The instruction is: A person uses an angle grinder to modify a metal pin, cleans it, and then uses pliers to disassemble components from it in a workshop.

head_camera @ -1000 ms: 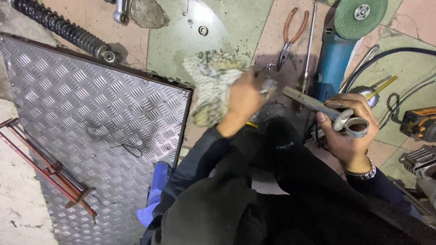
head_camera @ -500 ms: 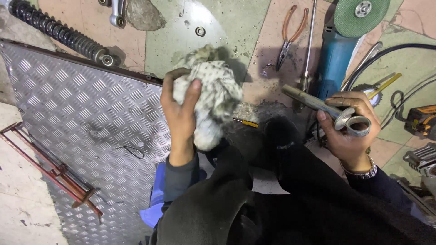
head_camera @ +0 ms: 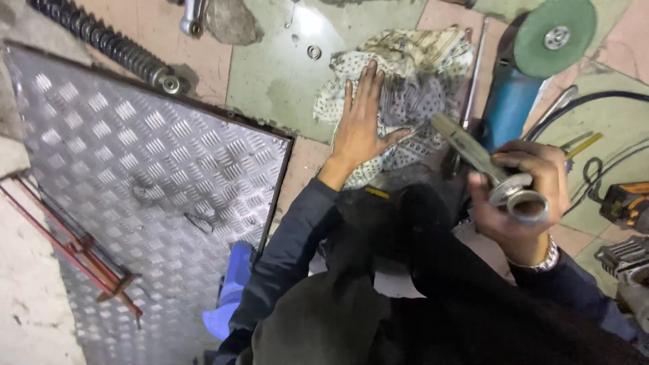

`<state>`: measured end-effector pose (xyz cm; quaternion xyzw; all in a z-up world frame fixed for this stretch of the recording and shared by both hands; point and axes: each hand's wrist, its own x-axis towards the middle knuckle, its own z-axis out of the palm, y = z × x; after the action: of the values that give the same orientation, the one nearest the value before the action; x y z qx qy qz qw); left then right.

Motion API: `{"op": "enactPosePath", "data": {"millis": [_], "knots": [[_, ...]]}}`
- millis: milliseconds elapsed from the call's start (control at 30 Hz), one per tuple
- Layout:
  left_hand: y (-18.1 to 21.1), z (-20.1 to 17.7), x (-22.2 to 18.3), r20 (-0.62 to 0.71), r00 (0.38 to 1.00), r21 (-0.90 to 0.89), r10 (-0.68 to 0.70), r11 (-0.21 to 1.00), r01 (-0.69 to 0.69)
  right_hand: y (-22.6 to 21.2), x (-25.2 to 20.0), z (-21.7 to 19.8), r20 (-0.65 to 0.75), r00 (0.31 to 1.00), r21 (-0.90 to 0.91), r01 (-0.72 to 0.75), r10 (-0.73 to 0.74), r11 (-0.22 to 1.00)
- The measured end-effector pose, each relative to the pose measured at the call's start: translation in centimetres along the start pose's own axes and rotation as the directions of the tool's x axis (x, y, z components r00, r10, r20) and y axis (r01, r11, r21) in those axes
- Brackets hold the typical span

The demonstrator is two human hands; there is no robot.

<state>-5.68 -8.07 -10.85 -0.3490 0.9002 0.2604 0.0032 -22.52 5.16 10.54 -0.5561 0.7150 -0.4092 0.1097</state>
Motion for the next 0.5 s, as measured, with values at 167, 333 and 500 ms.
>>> {"op": "enactPosePath", "data": {"millis": [167, 333, 500], "knots": [[0.2, -2.2, 0.3, 0.236, 0.963, 0.276, -0.129, 0.959, 0.061, 8.2, -0.9, 7.3, 0.21, 0.968, -0.119, -0.114, 0.137, 0.986], [0.0, -1.4, -0.3, 0.143, 0.987, 0.21, -0.075, 0.977, 0.044, 6.0, 1.6, 5.1, -0.063, 0.992, 0.308, 0.127, -0.113, 0.943], [-0.3, -1.0, -0.3, 0.121, 0.991, 0.133, -0.061, 0.99, 0.045, 8.3, -1.3, 9.4, 0.018, 0.984, 0.084, -0.181, 0.18, 0.98]]}}
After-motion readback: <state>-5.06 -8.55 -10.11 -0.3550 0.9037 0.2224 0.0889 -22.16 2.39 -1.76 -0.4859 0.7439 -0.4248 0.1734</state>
